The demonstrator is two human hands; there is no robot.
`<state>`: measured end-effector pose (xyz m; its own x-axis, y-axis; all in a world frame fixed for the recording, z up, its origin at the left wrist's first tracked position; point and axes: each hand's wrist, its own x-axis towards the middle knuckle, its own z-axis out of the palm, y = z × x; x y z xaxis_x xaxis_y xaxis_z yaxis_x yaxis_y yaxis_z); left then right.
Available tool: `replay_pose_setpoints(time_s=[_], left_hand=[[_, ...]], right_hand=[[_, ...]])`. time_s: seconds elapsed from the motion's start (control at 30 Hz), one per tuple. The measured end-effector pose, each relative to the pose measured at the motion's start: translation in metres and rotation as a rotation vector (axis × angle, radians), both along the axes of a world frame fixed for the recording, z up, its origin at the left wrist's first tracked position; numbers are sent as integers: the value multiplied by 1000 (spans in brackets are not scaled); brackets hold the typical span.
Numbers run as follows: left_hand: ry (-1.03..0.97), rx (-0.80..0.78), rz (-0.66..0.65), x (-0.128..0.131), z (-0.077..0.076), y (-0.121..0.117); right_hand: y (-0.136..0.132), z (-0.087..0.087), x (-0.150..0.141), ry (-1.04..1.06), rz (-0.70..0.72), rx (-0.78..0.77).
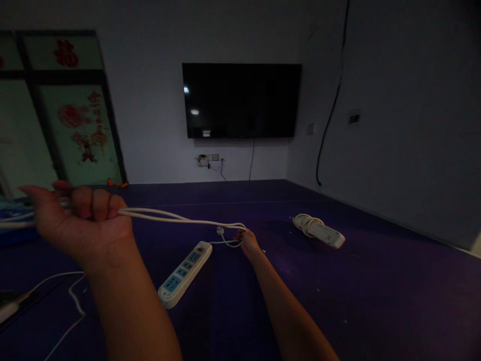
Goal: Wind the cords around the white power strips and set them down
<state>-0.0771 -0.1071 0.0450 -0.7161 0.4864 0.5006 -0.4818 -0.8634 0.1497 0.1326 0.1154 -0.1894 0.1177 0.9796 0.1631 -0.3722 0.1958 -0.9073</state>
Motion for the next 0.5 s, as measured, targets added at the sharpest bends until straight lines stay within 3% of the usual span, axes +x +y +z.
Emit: replay_pose_setpoints(time_s=[0.13,0.3,0.5], left_hand=[[33,-76,-22,3,3,4],[60,-50,-57,3,3,4],[40,-16,-47,6,4,1]], right_hand=[[-1,1,3,-74,-9,-8],[-2,7,14,-265,26,-9],[-9,36,39,-620,191,1]])
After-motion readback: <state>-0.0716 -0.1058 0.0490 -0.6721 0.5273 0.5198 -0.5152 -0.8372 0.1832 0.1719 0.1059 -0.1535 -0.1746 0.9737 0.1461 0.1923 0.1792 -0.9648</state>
